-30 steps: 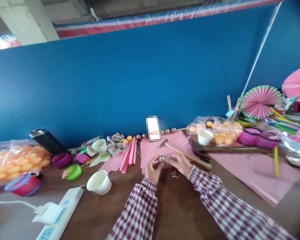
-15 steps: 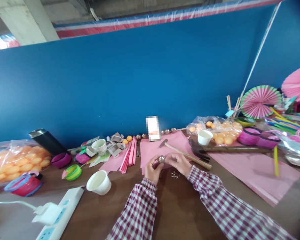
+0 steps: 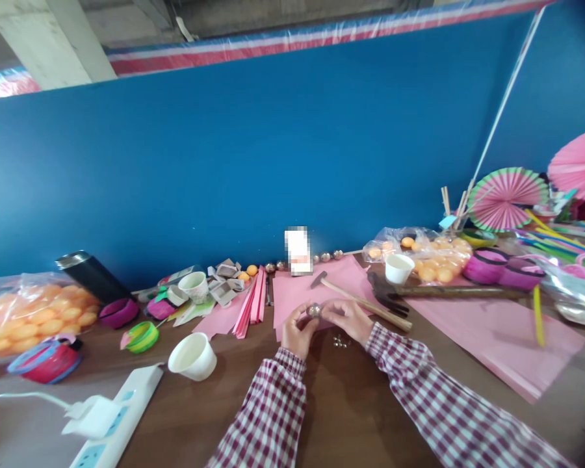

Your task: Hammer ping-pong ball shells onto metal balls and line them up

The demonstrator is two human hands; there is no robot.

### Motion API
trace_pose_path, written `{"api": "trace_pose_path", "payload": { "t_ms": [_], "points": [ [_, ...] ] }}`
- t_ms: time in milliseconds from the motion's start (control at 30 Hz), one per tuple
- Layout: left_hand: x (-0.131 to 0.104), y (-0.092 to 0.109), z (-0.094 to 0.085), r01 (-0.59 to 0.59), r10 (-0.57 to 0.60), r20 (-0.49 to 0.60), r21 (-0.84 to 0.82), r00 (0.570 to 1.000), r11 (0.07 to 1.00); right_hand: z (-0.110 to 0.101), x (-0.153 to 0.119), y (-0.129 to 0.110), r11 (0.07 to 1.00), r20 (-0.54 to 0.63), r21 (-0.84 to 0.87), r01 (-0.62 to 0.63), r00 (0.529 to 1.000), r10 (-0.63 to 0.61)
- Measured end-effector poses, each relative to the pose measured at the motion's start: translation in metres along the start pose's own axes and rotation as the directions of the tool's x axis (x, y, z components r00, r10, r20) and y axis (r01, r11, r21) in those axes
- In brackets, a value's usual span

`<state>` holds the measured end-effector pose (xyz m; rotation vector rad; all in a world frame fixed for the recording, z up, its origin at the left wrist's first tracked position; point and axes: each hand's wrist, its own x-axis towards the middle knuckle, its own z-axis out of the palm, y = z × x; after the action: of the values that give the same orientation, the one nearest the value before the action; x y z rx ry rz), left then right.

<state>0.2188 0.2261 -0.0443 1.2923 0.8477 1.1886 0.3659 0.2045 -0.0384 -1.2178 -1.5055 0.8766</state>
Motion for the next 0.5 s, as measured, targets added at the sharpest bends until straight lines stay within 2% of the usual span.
{"api": "trace_pose_path", "payload": {
  "t_ms": [500],
  "points": [
    [0.0,-0.0008,0.0016,-0.045,0.045,-0.02,0.025,0.999,0.999,0.0017,0.0013,0.0072,0.998,-0.026,0.027,-0.051,0.998,0.051]
  ]
}}
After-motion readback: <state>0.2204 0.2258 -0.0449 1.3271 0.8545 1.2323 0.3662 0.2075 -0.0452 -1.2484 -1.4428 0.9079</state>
